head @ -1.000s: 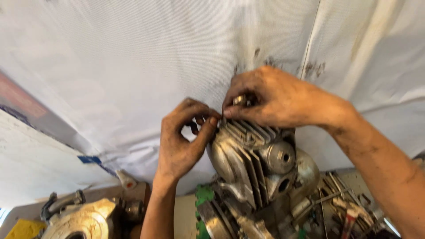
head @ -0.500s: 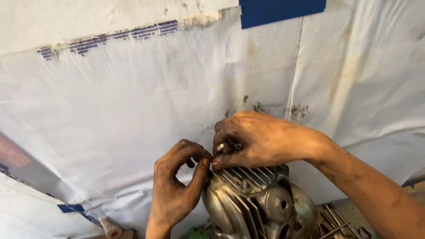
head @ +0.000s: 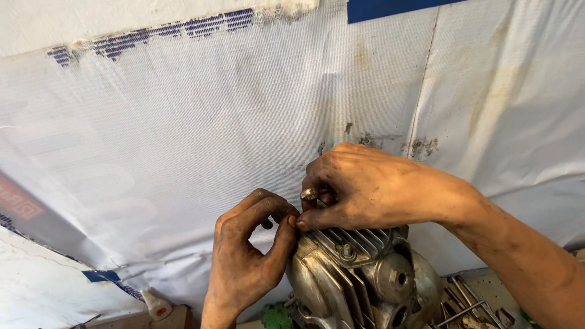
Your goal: The person uses a wrench to loosen and remove bolts from the cylinder head of a motorcycle engine. They place the removed bolts into a small container on the workbench and continue to remove additional fasteners from the engine assembly.
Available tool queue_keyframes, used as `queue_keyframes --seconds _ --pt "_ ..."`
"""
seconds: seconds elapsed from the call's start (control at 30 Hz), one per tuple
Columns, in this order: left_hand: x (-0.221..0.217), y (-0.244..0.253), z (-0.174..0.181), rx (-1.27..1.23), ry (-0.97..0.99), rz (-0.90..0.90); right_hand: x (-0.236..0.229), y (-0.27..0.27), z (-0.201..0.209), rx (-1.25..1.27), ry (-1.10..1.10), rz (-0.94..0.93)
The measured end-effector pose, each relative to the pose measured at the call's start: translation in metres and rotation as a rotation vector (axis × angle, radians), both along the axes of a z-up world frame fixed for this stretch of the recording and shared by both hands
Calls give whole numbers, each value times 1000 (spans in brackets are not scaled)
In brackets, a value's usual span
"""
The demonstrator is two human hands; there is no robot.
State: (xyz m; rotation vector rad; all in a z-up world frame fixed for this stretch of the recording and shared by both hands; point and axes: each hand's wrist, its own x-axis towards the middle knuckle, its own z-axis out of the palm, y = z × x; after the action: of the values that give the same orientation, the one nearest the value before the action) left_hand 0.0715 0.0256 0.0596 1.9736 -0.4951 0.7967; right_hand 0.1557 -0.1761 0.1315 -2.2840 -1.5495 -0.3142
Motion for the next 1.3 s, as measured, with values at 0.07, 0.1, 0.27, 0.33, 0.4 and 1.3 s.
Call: queue_keyframes --seconds 0.07,0.1,0.27,0.33,0.4,1.3 --pt "-1 -2 0 1 -8 1 -12 8 15 -108 92 -148" --pt "-2 -3 0 -1 -14 3 -18 12 22 -218 187 -296" --pt "4 -1 -14 -41 -10 -39 -16 14 21 -190 314 -295" --pt "5 1 -13 -51 -9 -57 -15 11 21 -194 364 -337" --pt "5 2 -9 -36 33 -70 -9 3 15 -130 422 -193" --pt "25 11 -13 -119 286 -278 13 -47 -37 330 500 -241"
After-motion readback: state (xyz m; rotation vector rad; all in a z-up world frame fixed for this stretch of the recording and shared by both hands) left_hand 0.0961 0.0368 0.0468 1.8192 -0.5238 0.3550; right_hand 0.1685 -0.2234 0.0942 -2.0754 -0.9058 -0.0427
